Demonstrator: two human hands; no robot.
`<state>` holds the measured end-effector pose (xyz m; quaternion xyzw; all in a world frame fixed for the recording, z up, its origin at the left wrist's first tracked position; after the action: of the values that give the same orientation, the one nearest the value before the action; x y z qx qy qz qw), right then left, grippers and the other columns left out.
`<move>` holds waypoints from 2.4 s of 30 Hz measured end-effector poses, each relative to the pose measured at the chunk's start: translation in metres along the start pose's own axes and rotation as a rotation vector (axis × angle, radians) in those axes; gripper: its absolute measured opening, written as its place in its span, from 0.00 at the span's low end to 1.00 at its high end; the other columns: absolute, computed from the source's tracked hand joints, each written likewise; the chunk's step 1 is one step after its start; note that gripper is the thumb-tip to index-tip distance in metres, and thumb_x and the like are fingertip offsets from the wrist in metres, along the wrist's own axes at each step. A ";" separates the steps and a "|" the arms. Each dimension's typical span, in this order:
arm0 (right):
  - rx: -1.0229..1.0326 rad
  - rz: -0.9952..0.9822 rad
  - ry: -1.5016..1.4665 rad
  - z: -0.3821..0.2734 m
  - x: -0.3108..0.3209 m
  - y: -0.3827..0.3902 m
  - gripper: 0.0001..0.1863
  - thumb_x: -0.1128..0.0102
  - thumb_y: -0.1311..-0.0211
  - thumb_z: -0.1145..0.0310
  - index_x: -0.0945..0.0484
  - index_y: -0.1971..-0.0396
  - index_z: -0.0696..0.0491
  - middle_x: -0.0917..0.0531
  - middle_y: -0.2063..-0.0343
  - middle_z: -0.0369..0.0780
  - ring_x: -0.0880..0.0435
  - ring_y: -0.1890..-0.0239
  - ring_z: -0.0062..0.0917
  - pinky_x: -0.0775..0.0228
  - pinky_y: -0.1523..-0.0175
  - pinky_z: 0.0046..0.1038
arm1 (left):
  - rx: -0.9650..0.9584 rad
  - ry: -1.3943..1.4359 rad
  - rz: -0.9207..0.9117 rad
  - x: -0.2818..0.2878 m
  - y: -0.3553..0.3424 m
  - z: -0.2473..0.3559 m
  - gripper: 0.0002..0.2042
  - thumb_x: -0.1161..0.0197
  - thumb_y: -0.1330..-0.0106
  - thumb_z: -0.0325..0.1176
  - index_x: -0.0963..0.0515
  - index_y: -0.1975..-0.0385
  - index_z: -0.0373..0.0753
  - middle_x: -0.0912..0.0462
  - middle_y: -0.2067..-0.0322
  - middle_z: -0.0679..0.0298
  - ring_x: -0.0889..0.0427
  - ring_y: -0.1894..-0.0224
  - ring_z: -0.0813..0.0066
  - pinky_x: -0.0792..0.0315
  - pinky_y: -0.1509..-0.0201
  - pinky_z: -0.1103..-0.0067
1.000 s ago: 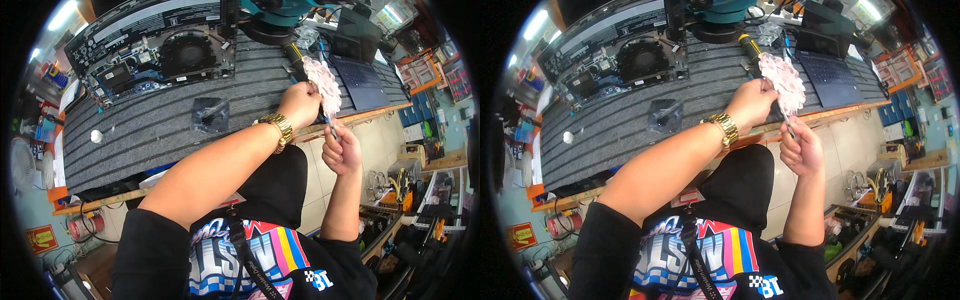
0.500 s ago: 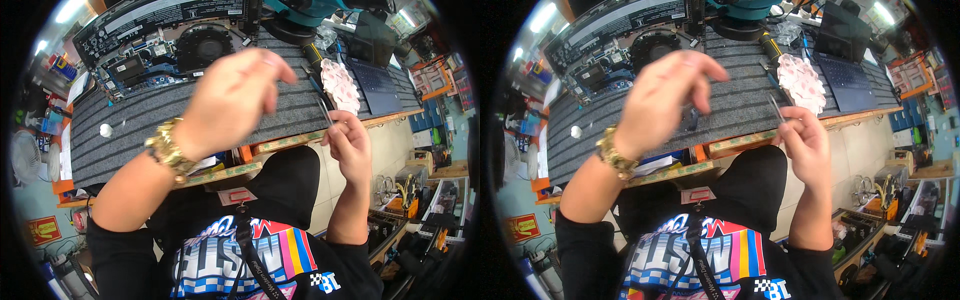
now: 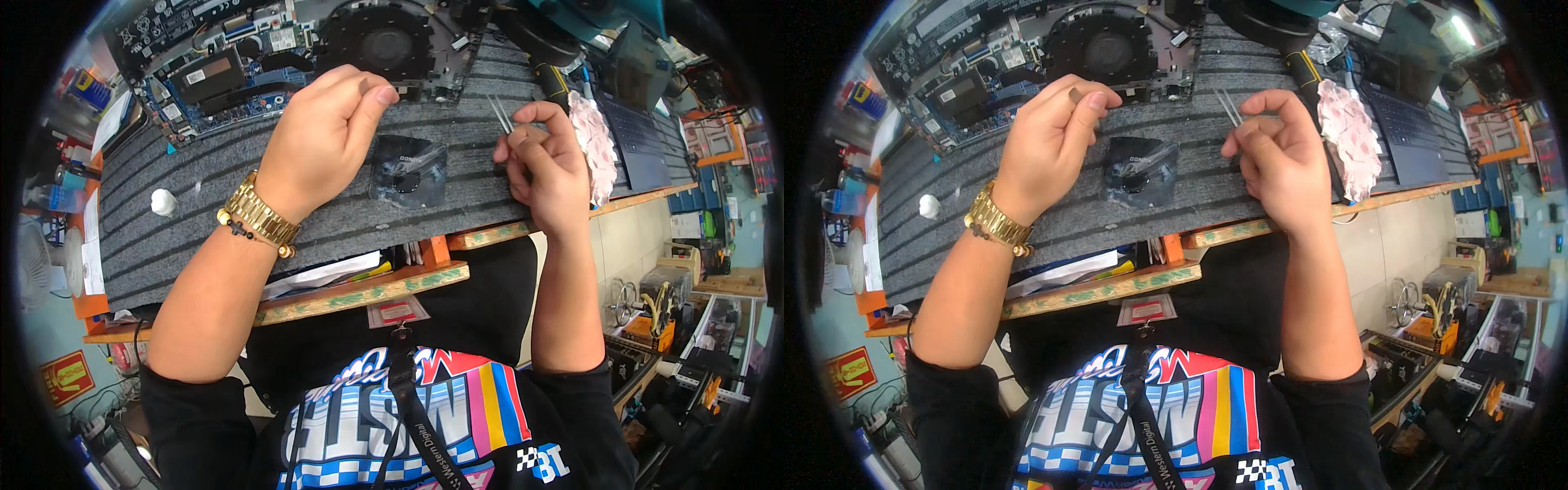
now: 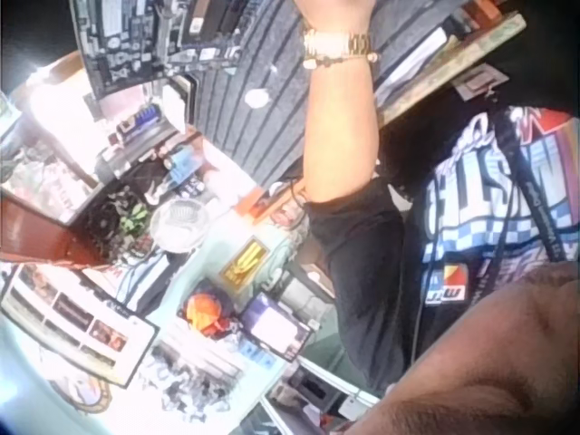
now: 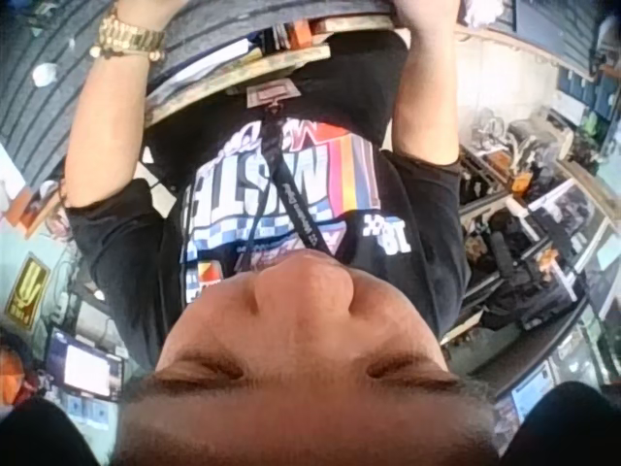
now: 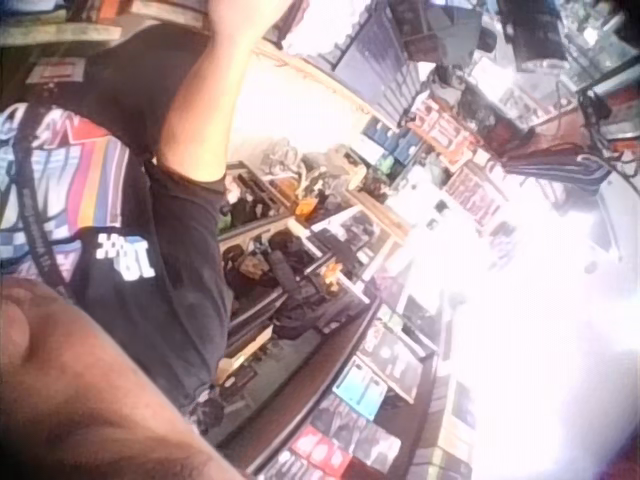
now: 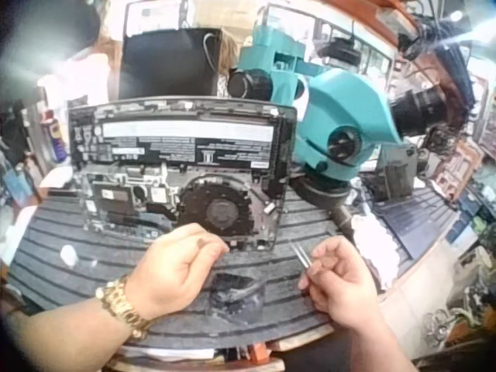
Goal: The person uses tweezers and a small tool to manipulate components on a circuit board and around the fan area of an open laptop, then picks up the laptop to work on the side hinge.
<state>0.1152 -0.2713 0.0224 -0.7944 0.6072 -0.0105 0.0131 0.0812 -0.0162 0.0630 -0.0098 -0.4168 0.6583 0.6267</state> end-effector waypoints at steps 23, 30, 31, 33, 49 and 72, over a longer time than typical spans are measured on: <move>0.248 0.039 0.198 -0.009 -0.005 0.002 0.11 0.30 0.29 0.80 0.18 0.50 0.63 0.07 0.58 0.45 0.08 0.60 0.22 0.18 0.59 0.21 | -0.016 -0.010 -0.057 -0.008 -0.001 0.001 0.19 0.44 0.13 0.39 0.10 0.50 0.30 0.06 0.54 0.57 0.08 0.59 0.74 0.15 0.53 0.79; 0.395 0.001 0.258 -0.020 -0.020 -0.014 0.10 0.32 0.32 0.83 0.18 0.53 0.62 0.07 0.60 0.42 0.07 0.57 0.21 0.15 0.53 0.22 | 0.029 0.023 -0.067 -0.010 -0.001 -0.012 0.22 0.45 0.12 0.42 0.10 0.50 0.28 0.07 0.48 0.54 0.06 0.52 0.69 0.14 0.49 0.77; 0.393 0.001 0.258 -0.017 -0.019 -0.017 0.10 0.32 0.32 0.83 0.18 0.53 0.62 0.07 0.60 0.42 0.07 0.57 0.21 0.15 0.53 0.22 | 0.026 0.022 -0.073 -0.010 -0.001 -0.013 0.22 0.46 0.11 0.43 0.10 0.50 0.28 0.07 0.47 0.54 0.07 0.52 0.68 0.14 0.49 0.76; 0.543 0.026 0.414 -0.022 -0.022 -0.014 0.10 0.29 0.35 0.83 0.16 0.55 0.60 0.07 0.62 0.41 0.07 0.60 0.21 0.15 0.54 0.23 | 0.025 0.020 -0.078 -0.011 0.000 -0.013 0.23 0.46 0.11 0.43 0.11 0.50 0.28 0.07 0.47 0.54 0.07 0.51 0.67 0.14 0.49 0.76; 0.804 -0.019 0.788 -0.042 -0.050 0.001 0.13 0.27 0.46 0.85 0.18 0.62 0.58 0.08 0.55 0.45 0.07 0.54 0.40 0.15 0.49 0.34 | 0.064 0.053 -0.071 -0.011 0.001 -0.015 0.23 0.46 0.11 0.44 0.10 0.49 0.29 0.07 0.48 0.55 0.08 0.49 0.69 0.15 0.49 0.76; 0.898 -0.063 0.833 -0.044 -0.057 0.001 0.14 0.27 0.46 0.86 0.20 0.62 0.59 0.08 0.56 0.48 0.08 0.56 0.43 0.15 0.53 0.35 | 0.074 0.040 -0.070 -0.011 0.001 -0.015 0.22 0.45 0.12 0.44 0.10 0.48 0.30 0.07 0.50 0.55 0.08 0.51 0.70 0.15 0.49 0.77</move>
<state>0.0979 -0.2173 0.0662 -0.6578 0.4739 -0.5754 0.1076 0.0907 -0.0175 0.0469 0.0151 -0.3798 0.6505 0.6575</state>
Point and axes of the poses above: each hand's wrist, its own y-axis away from the middle knuckle, its own x-axis out of the back of the hand, z = x × y, the point moved 10 cm from there along -y, towards the middle knuckle
